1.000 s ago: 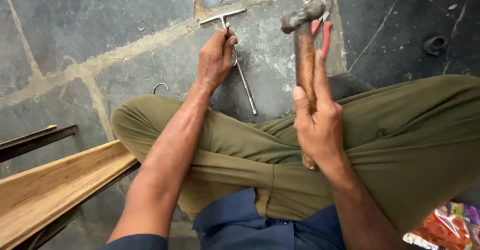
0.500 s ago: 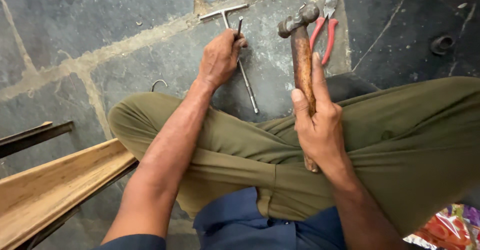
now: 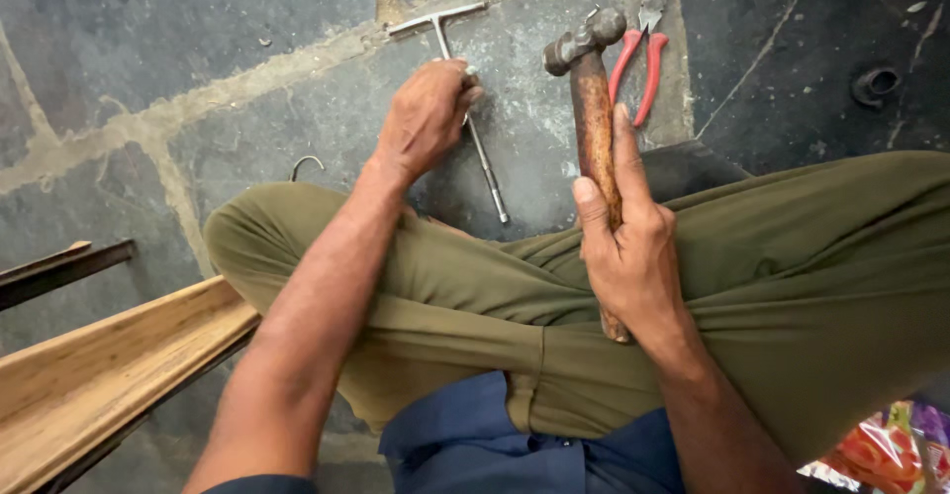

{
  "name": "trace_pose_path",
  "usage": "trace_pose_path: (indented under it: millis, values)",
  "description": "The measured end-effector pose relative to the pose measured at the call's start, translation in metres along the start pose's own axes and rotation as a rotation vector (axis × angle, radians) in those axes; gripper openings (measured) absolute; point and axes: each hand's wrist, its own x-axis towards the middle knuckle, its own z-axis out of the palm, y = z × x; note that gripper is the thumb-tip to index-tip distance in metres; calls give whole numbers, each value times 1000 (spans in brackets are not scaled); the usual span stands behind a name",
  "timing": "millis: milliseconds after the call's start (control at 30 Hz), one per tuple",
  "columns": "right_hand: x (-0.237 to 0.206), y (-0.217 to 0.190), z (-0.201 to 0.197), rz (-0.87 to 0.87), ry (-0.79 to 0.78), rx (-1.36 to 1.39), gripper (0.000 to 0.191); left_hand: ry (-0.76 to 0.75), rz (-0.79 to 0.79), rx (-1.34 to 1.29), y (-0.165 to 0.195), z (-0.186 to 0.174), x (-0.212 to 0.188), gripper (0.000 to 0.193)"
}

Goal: The person sits on the floor and uses a hammer and a metal rod to repeatedly strike a small circular metal component. They adjust the component's position and orientation between strikes, occasionally using pliers to hold or move parts.

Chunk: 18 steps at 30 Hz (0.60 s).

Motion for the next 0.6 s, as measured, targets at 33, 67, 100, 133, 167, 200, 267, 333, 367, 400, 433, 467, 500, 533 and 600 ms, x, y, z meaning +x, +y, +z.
trace_pose_path:
  millis: [33, 67, 100, 133, 167, 200, 267, 333, 367, 400, 433, 467, 500, 533, 600]
  values:
    - [-1, 0, 0, 11, 6, 1, 64, -4, 35, 2, -1, -2, -2, 13]
    - [-1, 1, 1, 18, 8, 5, 64, -27, 17, -6, -3, -3, -3, 12]
    - [-1, 0, 2, 23, 8, 10, 64, -48, -1, -11, -6, -4, -3, 11]
    - [-1, 0, 3, -56, 22, -5, 61, -67, -19, -18, -9, -4, -4, 10]
    - [-2, -1, 4, -137, 38, -21, 58, -84, -29, -19, -12, -2, -4, 11]
    - [-1, -2, 5, -220, 55, -36, 55, -100, -35, -19, -15, -1, -4, 12]
    - [-1, -5, 6, -74, 26, -25, 61, -127, -32, -33, -22, 1, -4, 14]
    - [-1, -8, 7, 32, 0, -21, 64, -156, -21, -64, -26, 2, -6, 14]
    - [-1, -9, 8, 63, -9, -25, 64, -155, -6, -65, -28, 2, -8, 14]
    - [-1, -10, 8, 95, -20, -30, 65, -155, 7, -68, -29, 2, -9, 14]
    - [-2, -11, 9, 26, -8, -49, 64, -153, 19, -72, -30, 2, -10, 14]
    - [-3, -12, 10, -48, 1, -67, 63, -162, 19, -69, -31, 2, -11, 16]
    - [-3, -12, 12, -128, 11, -82, 62, -168, 21, -62, -31, 2, -12, 18]
    - [-4, -12, 13, -174, 11, -83, 62, -175, 25, -53, -32, 2, -12, 20]
    - [-6, -13, 17, -258, 11, -90, 61, -139, 52, -28, -33, 3, -12, 18]
